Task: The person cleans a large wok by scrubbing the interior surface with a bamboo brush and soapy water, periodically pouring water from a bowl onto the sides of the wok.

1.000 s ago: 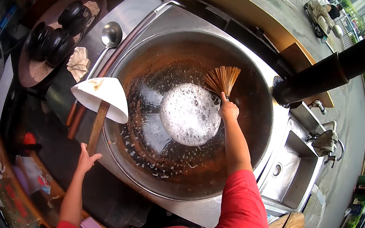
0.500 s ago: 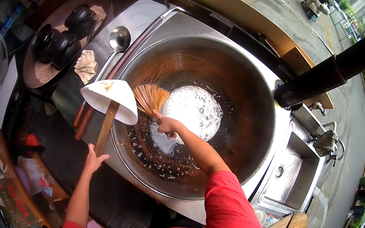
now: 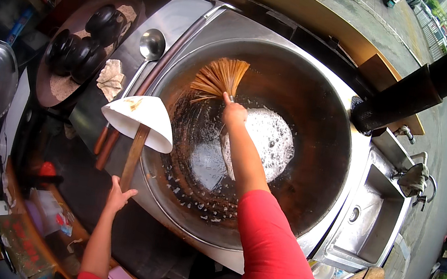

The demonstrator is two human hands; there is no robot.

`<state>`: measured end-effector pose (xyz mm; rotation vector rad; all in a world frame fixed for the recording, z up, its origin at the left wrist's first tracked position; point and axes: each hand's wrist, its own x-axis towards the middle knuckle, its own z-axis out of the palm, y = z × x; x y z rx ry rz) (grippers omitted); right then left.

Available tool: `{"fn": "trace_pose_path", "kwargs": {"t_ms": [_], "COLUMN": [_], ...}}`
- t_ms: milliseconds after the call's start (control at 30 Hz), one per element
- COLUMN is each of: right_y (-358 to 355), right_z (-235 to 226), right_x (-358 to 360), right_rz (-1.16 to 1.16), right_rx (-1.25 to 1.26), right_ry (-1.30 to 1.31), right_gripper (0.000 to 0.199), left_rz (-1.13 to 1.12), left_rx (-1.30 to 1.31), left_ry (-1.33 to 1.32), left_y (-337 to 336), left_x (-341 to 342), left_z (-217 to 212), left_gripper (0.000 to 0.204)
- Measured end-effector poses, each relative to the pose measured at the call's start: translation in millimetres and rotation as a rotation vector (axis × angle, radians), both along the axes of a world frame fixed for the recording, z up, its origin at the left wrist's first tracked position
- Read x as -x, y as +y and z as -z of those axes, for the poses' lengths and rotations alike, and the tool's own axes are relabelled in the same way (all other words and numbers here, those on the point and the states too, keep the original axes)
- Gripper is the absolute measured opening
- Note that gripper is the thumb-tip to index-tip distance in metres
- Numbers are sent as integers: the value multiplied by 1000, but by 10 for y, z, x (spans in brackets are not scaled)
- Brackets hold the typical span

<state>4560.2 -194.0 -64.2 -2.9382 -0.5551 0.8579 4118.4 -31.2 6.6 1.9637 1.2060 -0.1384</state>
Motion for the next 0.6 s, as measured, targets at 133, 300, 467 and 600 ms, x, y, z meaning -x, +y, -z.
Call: {"fn": "trace_pose_path", "kwargs": {"t_ms": [133, 300, 467, 600], "right_y": [-1128, -2405, -2342, -1455], "right_z": [42, -331, -559, -382], "right_x": [-478, 345, 1188, 1367], "right_rz": [155, -150, -146, -112], "right_rx": [368, 346, 349, 56], "right_ry": [11, 380, 865, 874], "right_gripper": [97, 101, 101, 93], "left_rz": [14, -12, 18, 6], "left_rx": [-17, -19, -30, -26], "left_ry": [-41, -52, -44, -16], "left_y": [2, 1, -25, -31], "left_x": [33, 167, 41, 57], "left_z": [28, 89, 55, 23], "left_gripper": [64, 69, 69, 69]}}
